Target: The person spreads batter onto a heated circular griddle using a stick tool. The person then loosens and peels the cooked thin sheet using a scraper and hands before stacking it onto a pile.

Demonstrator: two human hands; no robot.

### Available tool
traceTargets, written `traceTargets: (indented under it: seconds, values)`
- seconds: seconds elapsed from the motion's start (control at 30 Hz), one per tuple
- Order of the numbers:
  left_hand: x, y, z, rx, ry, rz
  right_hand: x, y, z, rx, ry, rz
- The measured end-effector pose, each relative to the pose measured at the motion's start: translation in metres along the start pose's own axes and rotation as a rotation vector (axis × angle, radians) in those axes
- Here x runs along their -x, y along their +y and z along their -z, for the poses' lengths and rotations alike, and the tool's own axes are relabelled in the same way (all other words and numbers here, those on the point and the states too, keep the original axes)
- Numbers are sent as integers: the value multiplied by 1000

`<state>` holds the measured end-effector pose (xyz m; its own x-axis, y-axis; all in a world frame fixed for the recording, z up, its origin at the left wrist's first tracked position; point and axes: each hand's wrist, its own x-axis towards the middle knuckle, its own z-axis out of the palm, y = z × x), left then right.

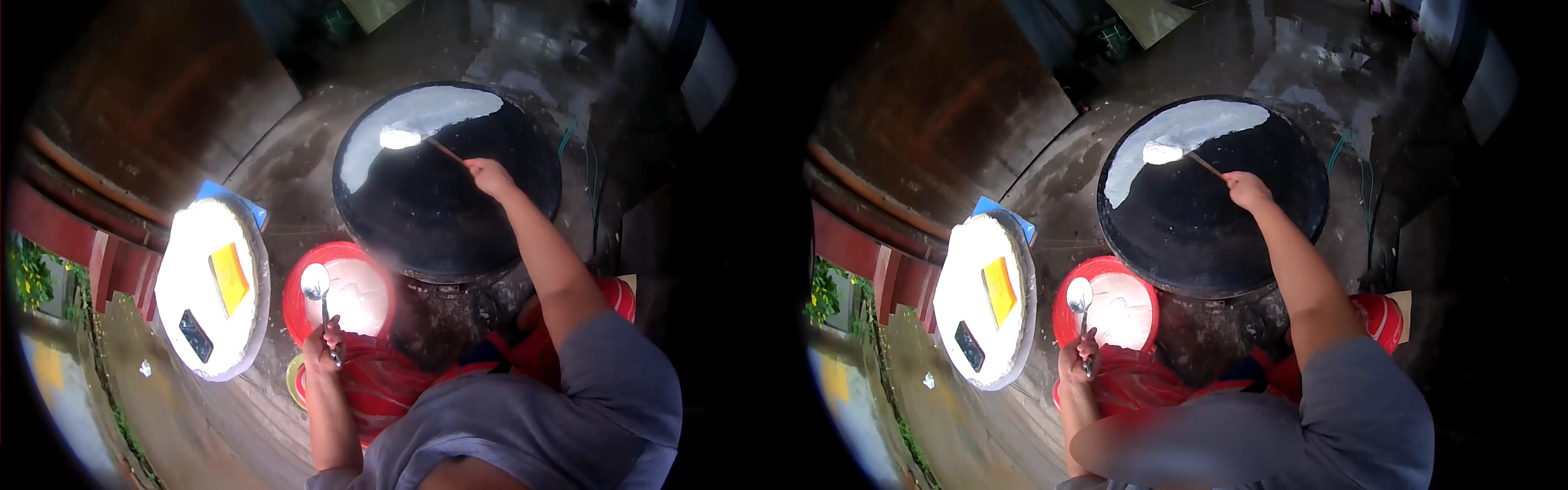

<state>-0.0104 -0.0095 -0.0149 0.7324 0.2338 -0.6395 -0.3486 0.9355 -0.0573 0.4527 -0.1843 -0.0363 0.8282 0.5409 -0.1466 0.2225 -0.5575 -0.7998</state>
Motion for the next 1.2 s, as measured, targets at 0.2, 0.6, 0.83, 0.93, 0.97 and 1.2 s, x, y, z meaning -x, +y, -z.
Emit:
traceTargets:
  seconds: [0.2, 0.6, 0.83, 0.93, 0.97, 1.2]
  values:
    - [4, -1, -4, -9, 104, -23, 41, -4, 48, -26, -161, 90]
    - [6, -4, -2, -41, 99, -33, 46, -4, 3, 65, -119, 69]
    - [7, -2, 3, -77, 92, -57, 68, -18, -1, -55, -252, 121]
    - [9, -3, 1, -107, 120, -96, 64, -9, -25, 5, -47, 110]
    - [8, -4, 2, -104, 124, -94, 68, -13, -35, 58, -105, 105]
    - [12, 4, 11, -85, 19, -33, 122, -39, 21, 240, -173, 89]
